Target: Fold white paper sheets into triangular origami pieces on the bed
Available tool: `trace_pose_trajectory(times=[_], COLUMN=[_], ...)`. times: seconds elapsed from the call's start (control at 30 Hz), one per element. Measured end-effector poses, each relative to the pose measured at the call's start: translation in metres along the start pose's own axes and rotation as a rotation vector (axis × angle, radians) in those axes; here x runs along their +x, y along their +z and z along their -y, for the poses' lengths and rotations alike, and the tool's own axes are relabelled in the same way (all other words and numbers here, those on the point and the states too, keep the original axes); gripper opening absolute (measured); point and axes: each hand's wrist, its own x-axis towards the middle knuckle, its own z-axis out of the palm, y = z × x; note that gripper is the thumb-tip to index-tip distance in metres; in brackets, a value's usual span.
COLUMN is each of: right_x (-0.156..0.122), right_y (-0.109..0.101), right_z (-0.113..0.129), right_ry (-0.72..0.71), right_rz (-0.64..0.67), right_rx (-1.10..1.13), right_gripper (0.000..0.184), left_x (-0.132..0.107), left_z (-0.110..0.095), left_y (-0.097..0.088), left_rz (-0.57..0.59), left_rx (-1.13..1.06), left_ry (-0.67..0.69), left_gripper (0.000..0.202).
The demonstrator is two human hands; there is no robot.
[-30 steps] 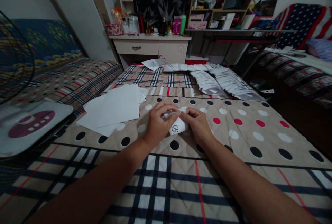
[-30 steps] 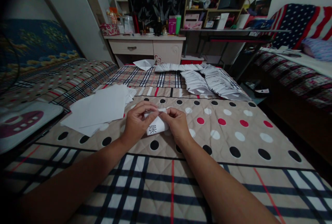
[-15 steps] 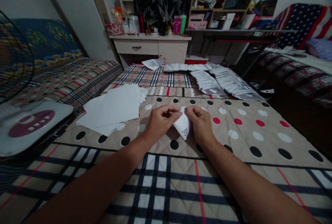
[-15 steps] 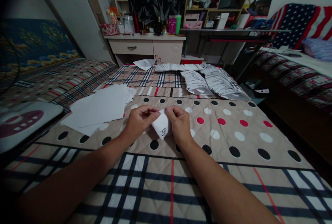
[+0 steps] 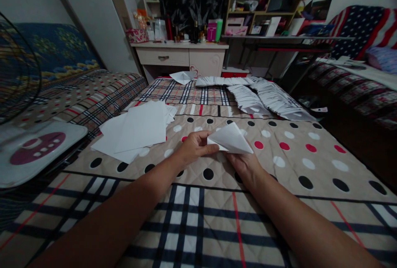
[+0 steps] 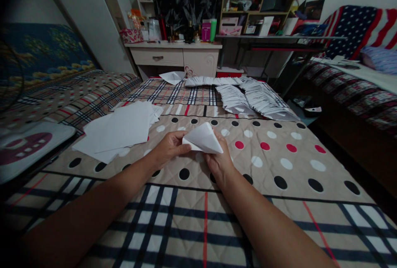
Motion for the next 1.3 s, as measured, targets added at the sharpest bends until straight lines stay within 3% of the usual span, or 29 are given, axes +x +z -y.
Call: trace_pose_trajectory(times=[0.1,0.17,0.33,0.43,0.57,0.63,0.73,0.8,0.93,1.03,1.17,1.3], right_x=[0.004,0.006,-0.001,-0.006,-0.005,-0.004,-0.004,-0.007,-0.012,-0.012,-0.006,0.000], right_y=[-0.005,-0.006,0.004,0.014,0.017,0.013,0.010,0.011,0.016,0.016,0.010,0.004], right_z=[-0.001,-0.002,-0.005,-0.006,-0.001,0.003,0.010,0.013,0.014,0.009,0.003,0.005], right_ry=[0.009,0.019,0.052,0.055,-0.054,-0.167,-0.351,-0.460,-0.548,-0.394,-0.115,-0.050], right_rz=[-0.059,-0.071,-0.009,0.062,0.043,-0.001,0.021,0.094,0.231,0.240,0.201,0.210], right_rx=[0.044,0.030,-0.056,-0.130,-0.232,-0.335,-0.567,-0.717,-0.991,-1.011,-0.821,-0.825], right_gripper=[0.009,0.006,0.008,0.016,0.025,0.029,0.039,0.039,0.018,0.018,0.024,0.022], left_x=[-0.001,-0.002,0.001,0.005,0.008,0.007,0.005,0.004,0.005,0.006,0.007,0.006], left_z=[-0.001,0.000,0.002,-0.001,-0.013,-0.022,-0.033,-0.036,-0.035,-0.030,-0.024,-0.020], left_y=[0.001,0.003,0.010,0.005,-0.012,-0.019,-0.021,-0.018,-0.010,-0.008,-0.018,-0.031], left_rz=[0.068,0.042,-0.197,-0.383,-0.610,-0.650,-0.617,-0.565,-0.423,-0.367,-0.284,-0.135], left_rx=[-0.092,-0.089,-0.168,-0.188,0.097,0.341,0.612,0.678,0.682,0.690,0.600,0.548], left_ry=[-0.022,-0.013,0.050,0.172,0.386,0.485,0.537,0.487,0.303,0.211,0.065,-0.081], left_gripper=[0.050,0.045,0.038,0.036,0.030,0.024,0.015,0.013,0.015,0.016,0.026,0.030])
